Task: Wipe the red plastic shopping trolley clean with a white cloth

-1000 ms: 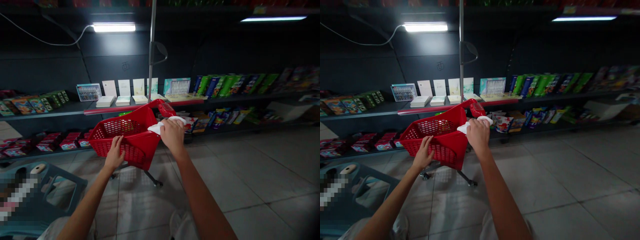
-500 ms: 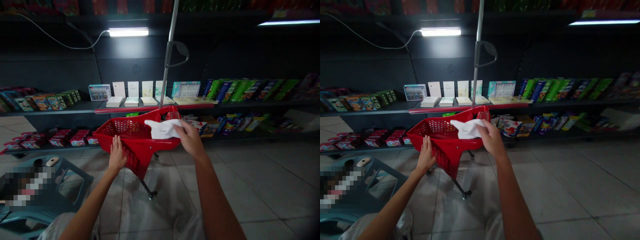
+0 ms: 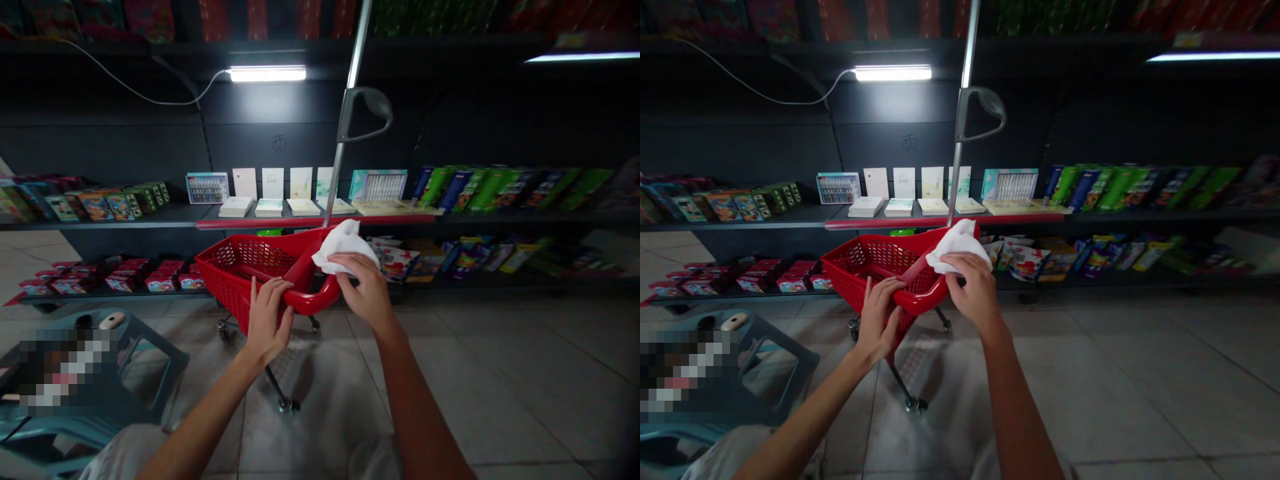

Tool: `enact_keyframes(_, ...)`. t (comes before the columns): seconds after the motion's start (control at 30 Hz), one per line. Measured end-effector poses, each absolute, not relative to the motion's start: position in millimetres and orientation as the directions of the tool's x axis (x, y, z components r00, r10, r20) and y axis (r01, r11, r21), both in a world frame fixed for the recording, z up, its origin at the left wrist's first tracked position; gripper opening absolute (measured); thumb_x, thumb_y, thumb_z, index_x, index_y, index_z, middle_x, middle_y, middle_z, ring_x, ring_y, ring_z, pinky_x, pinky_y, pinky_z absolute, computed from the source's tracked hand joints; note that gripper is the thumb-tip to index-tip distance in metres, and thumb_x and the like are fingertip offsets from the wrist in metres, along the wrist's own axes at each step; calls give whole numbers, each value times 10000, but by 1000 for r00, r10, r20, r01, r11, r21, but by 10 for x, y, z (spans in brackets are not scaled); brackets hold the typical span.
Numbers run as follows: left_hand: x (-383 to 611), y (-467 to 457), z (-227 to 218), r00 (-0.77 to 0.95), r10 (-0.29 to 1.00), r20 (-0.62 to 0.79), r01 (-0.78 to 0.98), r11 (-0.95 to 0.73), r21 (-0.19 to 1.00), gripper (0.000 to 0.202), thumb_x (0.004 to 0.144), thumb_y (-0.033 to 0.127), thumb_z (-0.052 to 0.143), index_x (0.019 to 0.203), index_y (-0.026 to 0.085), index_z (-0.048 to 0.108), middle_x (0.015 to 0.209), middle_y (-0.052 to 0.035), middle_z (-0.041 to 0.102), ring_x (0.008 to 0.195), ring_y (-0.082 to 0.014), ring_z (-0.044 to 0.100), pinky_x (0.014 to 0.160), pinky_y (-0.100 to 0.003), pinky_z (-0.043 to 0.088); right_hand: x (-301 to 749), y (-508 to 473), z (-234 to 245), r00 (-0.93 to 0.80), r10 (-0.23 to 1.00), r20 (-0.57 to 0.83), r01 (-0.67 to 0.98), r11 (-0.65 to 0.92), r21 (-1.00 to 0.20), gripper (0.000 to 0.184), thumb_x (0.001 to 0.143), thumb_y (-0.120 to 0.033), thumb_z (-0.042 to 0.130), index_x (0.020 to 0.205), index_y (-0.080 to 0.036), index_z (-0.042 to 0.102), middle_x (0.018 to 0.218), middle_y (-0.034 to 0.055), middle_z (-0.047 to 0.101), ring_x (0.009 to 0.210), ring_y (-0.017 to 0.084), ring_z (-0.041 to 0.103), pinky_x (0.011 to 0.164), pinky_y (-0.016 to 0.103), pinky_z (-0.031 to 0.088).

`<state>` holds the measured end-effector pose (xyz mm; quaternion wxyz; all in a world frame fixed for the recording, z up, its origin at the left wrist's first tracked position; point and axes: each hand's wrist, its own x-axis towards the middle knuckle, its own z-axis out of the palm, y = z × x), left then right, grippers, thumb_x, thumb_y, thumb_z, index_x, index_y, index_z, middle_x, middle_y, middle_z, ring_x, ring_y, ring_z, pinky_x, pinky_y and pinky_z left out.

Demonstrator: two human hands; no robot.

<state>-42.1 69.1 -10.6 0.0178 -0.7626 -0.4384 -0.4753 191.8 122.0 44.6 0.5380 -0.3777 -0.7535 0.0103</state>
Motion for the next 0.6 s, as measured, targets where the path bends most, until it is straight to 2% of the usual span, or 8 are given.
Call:
enact_keyframes(0.07, -383, 655, -41, 187, 620, 762, 665, -650, 367, 350, 974, 307, 430, 1299, 250, 547, 1301, -75, 644, 1314, -246, 539, 1281, -583, 93, 1800, 1153, 457, -219, 535, 816, 548, 759, -351, 275, 861, -150, 516, 992, -223, 747, 1072, 49, 764, 1086, 231, 669, 1064, 420, 459)
enact_keyframes(0.17, -366, 627, 35, 246, 594, 766, 632, -697, 338, 300, 982, 308, 425, 1231, 237, 576, 1206, -73, 674, 1203, -233, 584, 1238, -546, 217, 1755, 1090, 450, -296, 500, 814, 500, 807, -314, 289, 874, -148, 495, 994, -234, 744, 1054, 38, 770, 1059, 218, 685, 1074, 429, 459)
enact_keyframes(0.27, -338, 634, 70, 210, 629, 748, 621, -677, 395, 245, 1003, 329, 398, 1088, 226, 604, 1048, -64, 697, 1028, -226, 609, 1071, -487, 375, 1770, 1084, 421, -316, 473, 822, 485, 825, -289, 321, 898, -157, 481, 1072, -242, 736, 1124, 39, 760, 1123, 213, 673, 1113, 441, 439)
enact_keyframes(0.37, -303, 675, 46, 106, 640, 761, 592, -656, 469, 295, 1018, 381, 358, 935, 231, 598, 907, -44, 686, 907, -221, 594, 929, -451, 392, 1808, 1166, 347, -256, 461, 850, 504, 814, -289, 345, 927, -174, 476, 1170, -239, 713, 1218, 53, 734, 1220, 214, 634, 1161, 452, 398)
enact_keyframes(0.43, -293, 704, 6, 40, 621, 783, 573, -656, 491, 332, 1017, 402, 346, 857, 234, 584, 833, -28, 667, 846, -214, 581, 898, -446, 375, 1868, 1281, 244, -145, 491, 859, 525, 774, -354, 356, 952, -211, 465, 1225, -224, 693, 1289, 80, 702, 1274, 221, 602, 1172, 451, 386)
enact_keyframes(0.5, -303, 718, -38, -28, 586, 810, 566, -658, 496, 360, 1015, 399, 337, 803, 234, 577, 769, -17, 642, 783, -204, 565, 884, -442, 367, 1957, 1436, 90, 37, 557, 830, 524, 696, -490, 365, 969, -280, 465, 1252, -199, 682, 1318, 114, 683, 1275, 234, 599, 1140, 437, 414)
enact_keyframes(0.6, -355, 708, -91, -136, 528, 838, 565, -654, 503, 404, 1014, 386, 313, 746, 234, 576, 693, -9, 609, 711, -196, 549, 866, -438, 367, 2060, 1674, -201, 375, 656, 655, 374, 539, -755, 418, 946, -419, 513, 1202, -142, 694, 1193, 150, 725, 1108, 246, 666, 993, 397, 505)
